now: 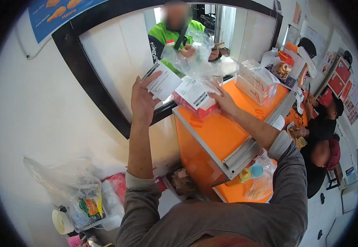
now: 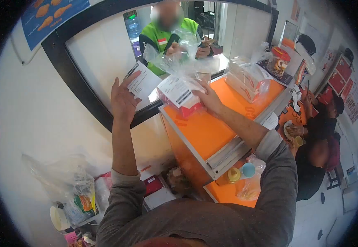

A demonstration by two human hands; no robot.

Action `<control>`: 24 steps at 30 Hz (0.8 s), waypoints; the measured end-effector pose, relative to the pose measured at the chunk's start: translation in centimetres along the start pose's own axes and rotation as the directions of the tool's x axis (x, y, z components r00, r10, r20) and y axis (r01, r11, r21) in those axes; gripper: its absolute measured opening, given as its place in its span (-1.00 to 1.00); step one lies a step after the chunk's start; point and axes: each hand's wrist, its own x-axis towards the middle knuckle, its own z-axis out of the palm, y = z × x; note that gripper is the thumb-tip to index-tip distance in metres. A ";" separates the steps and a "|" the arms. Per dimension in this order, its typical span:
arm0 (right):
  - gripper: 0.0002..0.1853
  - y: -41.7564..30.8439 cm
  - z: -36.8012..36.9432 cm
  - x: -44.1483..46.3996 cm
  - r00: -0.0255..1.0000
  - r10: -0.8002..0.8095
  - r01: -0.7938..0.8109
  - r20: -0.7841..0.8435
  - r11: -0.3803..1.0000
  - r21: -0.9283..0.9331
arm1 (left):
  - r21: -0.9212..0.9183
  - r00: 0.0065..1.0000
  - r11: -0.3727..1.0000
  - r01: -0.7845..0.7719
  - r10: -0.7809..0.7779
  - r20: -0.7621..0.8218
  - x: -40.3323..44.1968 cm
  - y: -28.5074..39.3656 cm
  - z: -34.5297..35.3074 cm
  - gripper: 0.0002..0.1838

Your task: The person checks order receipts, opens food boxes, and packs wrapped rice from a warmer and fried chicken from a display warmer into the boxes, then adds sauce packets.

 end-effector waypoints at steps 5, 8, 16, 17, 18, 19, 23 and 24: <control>-0.53 6.1 -0.8 6.0 0.981 -0.178 0.177 -0.072 0.984 -0.015 | 0.047 0.992 0.999 -0.023 0.029 -0.125 -1.7 -1.2 -0.1 -0.41; -0.45 6.8 -0.2 8.3 0.818 -0.566 0.379 -0.103 0.664 -0.644 | 0.584 0.964 0.794 -0.171 0.258 -0.068 -3.5 -4.4 -1.0 -0.51; -0.39 -1.3 -2.0 -18.1 0.740 -0.496 0.667 0.454 0.630 -0.399 | 0.265 0.952 0.915 -0.305 0.287 0.104 -13.3 -11.7 2.8 -0.65; -0.38 -2.0 -3.1 -23.0 0.712 -0.405 0.620 0.574 0.746 -0.243 | 0.221 0.960 0.939 -0.264 0.233 0.156 -14.9 -11.7 4.6 -0.66; -0.41 -1.9 -4.7 -26.7 0.725 -0.340 0.491 0.599 0.865 -0.104 | 0.192 0.949 0.943 -0.271 0.228 0.219 -16.0 -12.3 6.4 -0.68; -0.43 -1.9 -6.2 -30.4 0.734 -0.273 0.328 0.622 0.944 0.027 | 0.163 0.934 0.948 -0.275 0.222 0.281 -17.0 -13.0 8.2 -0.70; -0.57 11.6 -10.2 -42.9 0.469 -0.086 0.332 -0.879 0.939 0.085 | 0.086 0.734 0.935 -0.344 0.211 0.646 -15.6 -14.1 11.7 -0.73; -0.54 17.3 -11.4 -45.7 0.069 -0.043 0.014 -0.997 0.999 -0.042 | 0.128 0.773 0.941 -0.312 0.173 0.610 -15.5 -14.1 11.9 -0.76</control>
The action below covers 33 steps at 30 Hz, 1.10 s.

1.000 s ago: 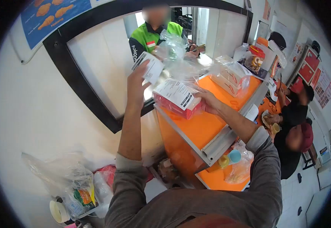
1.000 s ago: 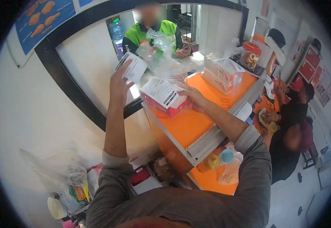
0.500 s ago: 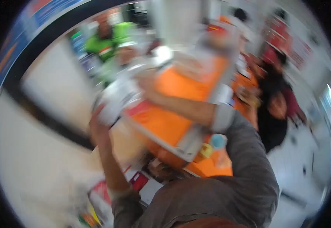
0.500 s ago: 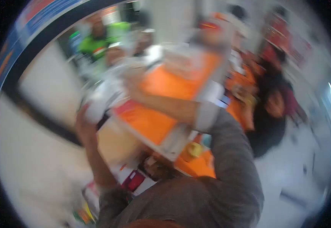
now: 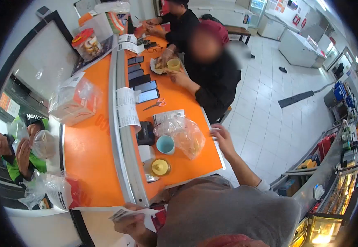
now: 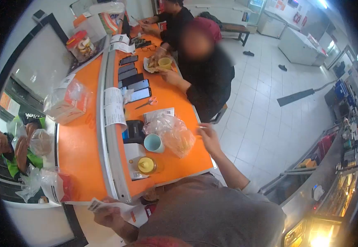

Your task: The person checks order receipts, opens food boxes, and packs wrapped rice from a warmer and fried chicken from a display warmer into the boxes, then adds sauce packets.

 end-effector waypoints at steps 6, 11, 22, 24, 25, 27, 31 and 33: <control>-0.26 14.4 -9.0 -4.8 0.963 0.242 -0.205 -0.122 0.357 -0.911 | 0.226 0.996 0.974 -0.036 0.016 0.088 5.1 -0.7 -0.9 -0.87; -0.25 21.4 -6.4 -3.0 0.955 0.211 -0.295 -0.207 0.724 -0.623 | 0.302 0.832 0.937 -0.179 -0.020 0.554 11.0 1.0 0.3 -0.81; -0.23 16.8 -6.0 -2.1 0.923 0.288 -0.384 -0.257 0.625 -0.680 | 0.217 0.205 0.955 -0.201 -0.176 0.963 14.0 -1.0 5.0 -0.65; -0.24 16.8 -5.4 -2.3 0.912 0.277 -0.409 -0.301 0.626 -0.664 | 0.180 0.156 0.964 -0.196 -0.151 0.976 13.2 -3.2 5.7 -0.55; -0.28 16.1 -5.0 -2.4 0.900 0.285 -0.436 -0.330 0.592 -0.677 | 0.158 0.130 0.968 -0.195 -0.134 0.982 12.7 -4.2 6.1 -0.50; -0.31 15.7 -4.3 -2.8 0.906 0.234 -0.423 -0.353 0.559 -0.714 | 0.197 0.075 0.943 -0.268 -0.183 0.980 11.9 -5.6 6.8 -0.41; -0.33 15.3 -3.5 -3.0 0.916 0.162 -0.393 -0.366 0.533 -0.749 | 0.157 -0.008 0.925 -0.345 -0.170 0.985 12.1 -5.9 6.7 -0.31; -0.32 14.5 -3.4 -3.1 0.909 0.195 -0.414 -0.368 0.520 -0.747 | 0.136 -0.022 0.932 -0.336 -0.152 0.988 12.0 -6.1 6.3 -0.32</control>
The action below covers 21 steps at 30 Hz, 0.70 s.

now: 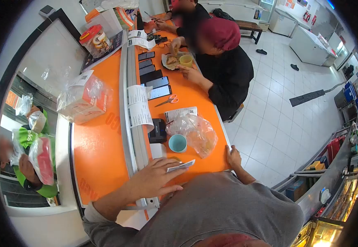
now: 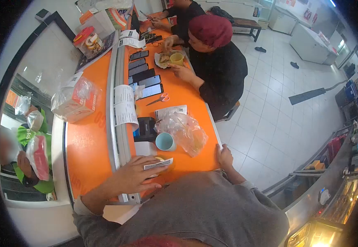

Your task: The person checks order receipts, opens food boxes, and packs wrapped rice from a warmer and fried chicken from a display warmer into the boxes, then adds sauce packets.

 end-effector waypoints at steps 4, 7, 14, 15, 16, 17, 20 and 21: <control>-0.31 0.1 0.6 0.4 0.999 -0.014 0.014 -0.043 1.000 -0.004 | 0.079 1.000 0.997 0.001 0.001 -0.030 -0.3 0.2 0.0 -0.35; -0.30 0.5 1.0 0.6 0.997 -0.039 0.040 -0.063 0.999 0.007 | 0.088 0.999 0.996 0.006 -0.002 -0.043 -0.3 0.1 0.2 -0.35; -0.32 0.4 0.9 0.7 0.999 -0.037 0.038 -0.023 0.998 0.040 | 0.073 1.000 0.997 0.009 -0.008 -0.019 -0.4 0.0 -0.3 -0.35; -0.32 0.4 0.9 0.7 0.999 -0.030 0.030 -0.022 0.999 0.040 | 0.068 1.000 0.998 0.011 -0.010 -0.013 -0.4 0.1 -0.4 -0.37; -0.32 0.4 0.8 0.8 0.999 -0.023 0.024 -0.024 0.999 0.042 | 0.059 1.000 0.998 0.004 -0.003 -0.021 -0.3 0.1 -0.5 -0.37; -0.31 0.8 0.9 0.8 1.000 -0.023 0.024 -0.021 0.999 0.048 | 0.049 1.000 0.999 -0.002 0.003 -0.026 -0.4 0.1 -0.5 -0.37; -0.30 1.1 1.4 1.3 0.999 -0.035 0.036 -0.014 0.998 0.059 | 0.038 0.999 0.999 -0.006 0.008 -0.040 -0.5 -0.4 -0.1 -0.36; -0.29 1.0 1.3 1.3 0.999 -0.042 0.043 -0.015 0.998 0.053 | 0.035 0.999 0.999 -0.006 0.007 -0.042 -0.6 -0.5 0.1 -0.35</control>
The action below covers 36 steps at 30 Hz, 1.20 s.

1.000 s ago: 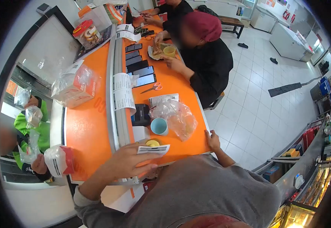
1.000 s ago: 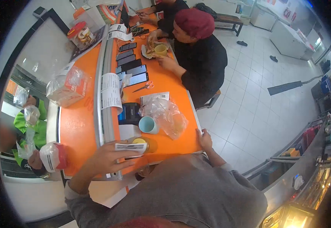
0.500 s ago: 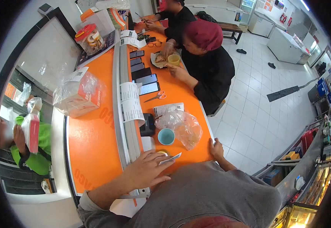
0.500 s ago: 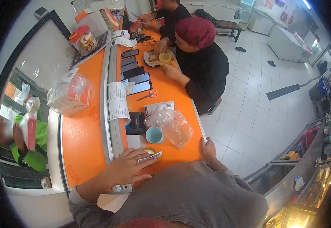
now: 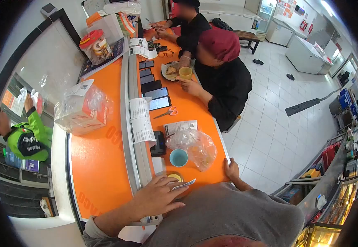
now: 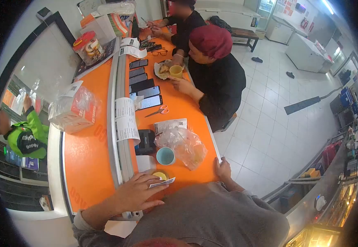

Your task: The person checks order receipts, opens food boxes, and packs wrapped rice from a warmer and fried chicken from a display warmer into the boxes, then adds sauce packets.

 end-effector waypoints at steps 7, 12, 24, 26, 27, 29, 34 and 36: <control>-0.29 -0.7 -0.5 -0.3 0.999 0.031 -0.031 0.030 0.999 0.011 | -0.049 1.000 0.999 0.010 -0.010 -0.007 -0.1 0.1 -0.3 -0.38; -0.35 1.5 0.9 0.1 0.996 -0.039 0.042 -0.081 0.998 0.040 | -0.028 1.000 1.000 -0.002 0.002 -0.002 -0.1 0.5 -0.9 -0.38; -0.34 -1.2 -1.3 -0.9 0.999 0.039 -0.041 0.023 0.997 0.071 | -0.064 0.999 0.997 0.031 -0.029 0.026 -0.1 0.5 -0.9 -0.39; -0.34 -0.9 -1.0 -0.7 1.000 0.024 -0.024 -0.008 0.998 0.058 | -0.055 0.999 0.998 0.033 -0.032 0.017 0.0 0.3 -0.9 -0.39; -0.34 -0.9 -0.9 -0.8 1.000 0.019 -0.018 -0.022 0.999 0.052 | -0.053 0.999 0.998 0.032 -0.031 0.020 0.0 0.3 -0.8 -0.39; -0.34 -1.0 -1.0 -0.8 0.999 0.033 -0.033 -0.006 0.998 0.061 | -0.048 0.999 0.998 0.030 -0.029 0.018 0.0 0.4 -0.7 -0.40; -0.35 -0.4 -0.5 -0.5 1.000 0.003 -0.002 -0.013 0.997 0.071 | -0.044 1.000 0.999 0.015 -0.016 -0.010 -0.1 0.3 -0.7 -0.40; -0.35 -0.1 -0.3 -0.4 1.000 0.005 -0.005 -0.011 0.998 0.059 | -0.034 1.000 0.999 0.009 -0.009 -0.008 0.0 0.4 -0.7 -0.40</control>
